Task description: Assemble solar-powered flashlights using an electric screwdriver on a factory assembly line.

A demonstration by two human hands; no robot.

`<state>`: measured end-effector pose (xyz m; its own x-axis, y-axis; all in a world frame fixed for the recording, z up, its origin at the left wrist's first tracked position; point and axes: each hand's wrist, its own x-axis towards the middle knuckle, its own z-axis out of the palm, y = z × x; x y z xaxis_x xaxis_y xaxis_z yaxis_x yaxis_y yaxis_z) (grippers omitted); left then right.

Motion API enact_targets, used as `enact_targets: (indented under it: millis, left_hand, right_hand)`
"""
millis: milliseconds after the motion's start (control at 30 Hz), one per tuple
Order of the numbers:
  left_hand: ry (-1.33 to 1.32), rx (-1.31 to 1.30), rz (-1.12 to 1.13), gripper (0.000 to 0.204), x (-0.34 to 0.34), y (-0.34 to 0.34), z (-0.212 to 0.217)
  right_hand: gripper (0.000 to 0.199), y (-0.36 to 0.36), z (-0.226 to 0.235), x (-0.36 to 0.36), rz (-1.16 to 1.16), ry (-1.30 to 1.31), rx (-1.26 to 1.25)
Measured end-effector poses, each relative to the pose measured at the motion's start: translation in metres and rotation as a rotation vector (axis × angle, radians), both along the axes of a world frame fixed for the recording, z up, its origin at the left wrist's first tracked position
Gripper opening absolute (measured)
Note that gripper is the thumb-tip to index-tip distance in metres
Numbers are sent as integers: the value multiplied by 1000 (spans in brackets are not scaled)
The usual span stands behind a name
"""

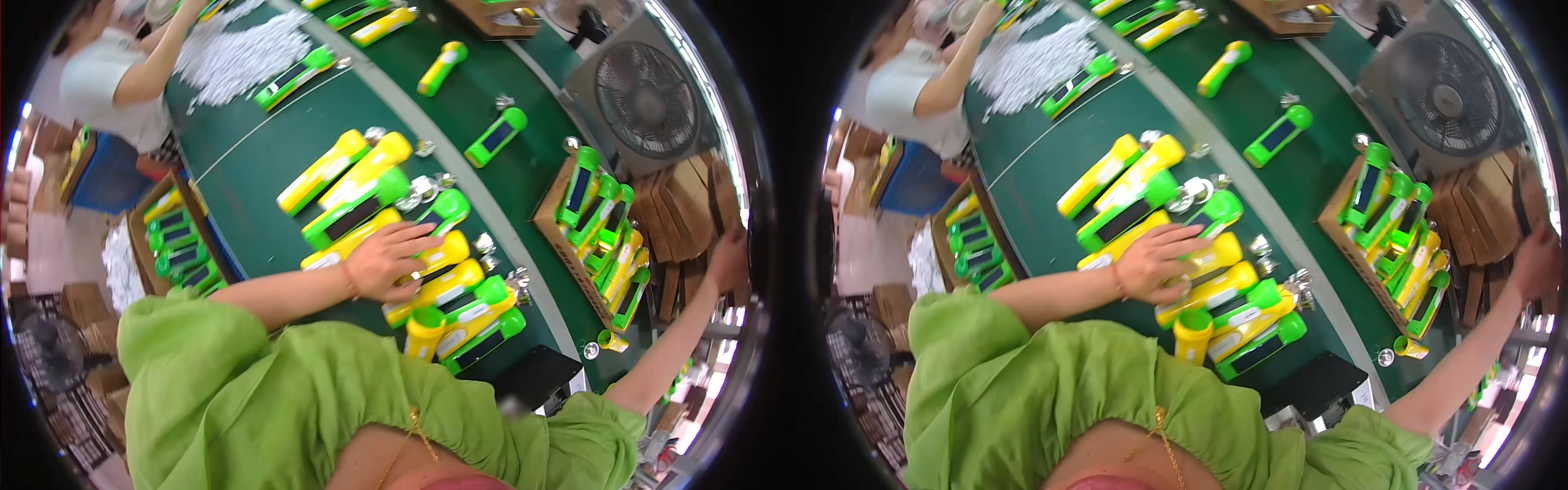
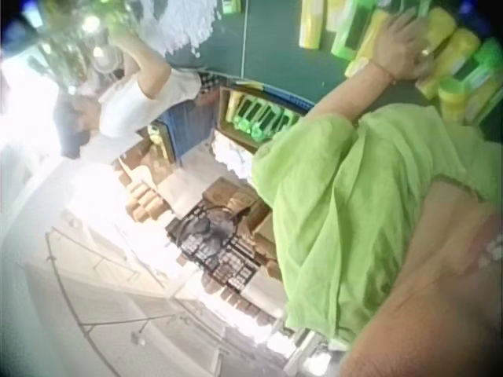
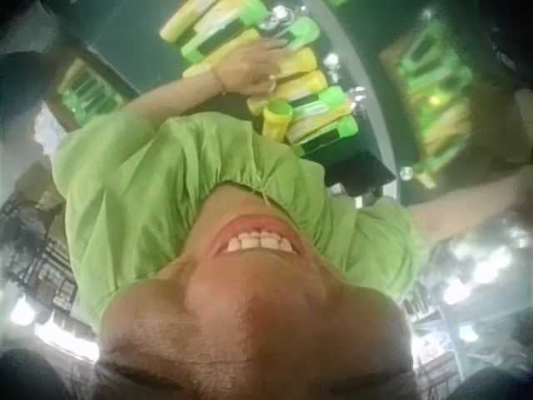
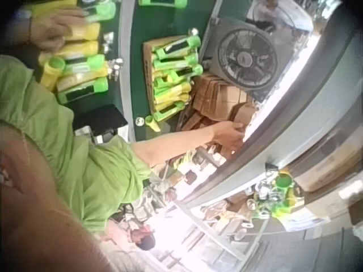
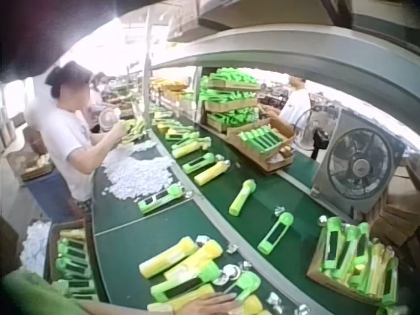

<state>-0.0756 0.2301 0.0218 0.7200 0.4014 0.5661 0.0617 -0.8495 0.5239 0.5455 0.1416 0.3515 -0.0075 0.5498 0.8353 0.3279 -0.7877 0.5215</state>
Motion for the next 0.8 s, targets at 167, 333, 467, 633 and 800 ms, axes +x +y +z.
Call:
enact_targets:
  millis: [167,333,467,633,800]
  left_hand:
    - [-48,27,73,22,-6,-6,-8]
    - [-60,-29,53,45,-15,-7,7]
    - [-164,-22,247,82,-42,8,69]
    - [-295,246,488,108,-134,54,117]
    - [53,435,328,20,-269,23,138]
  right_hand:
    - [41,9,12,-212,307,373,-89]
    - [23,-2,-42,-342,495,424,-190]
    - [17,-33,-52,-444,855,720,-8]
    - [19,-62,-38,-540,1248,689,-344]
    - [19,-17,-60,-564,1627,704,-615]
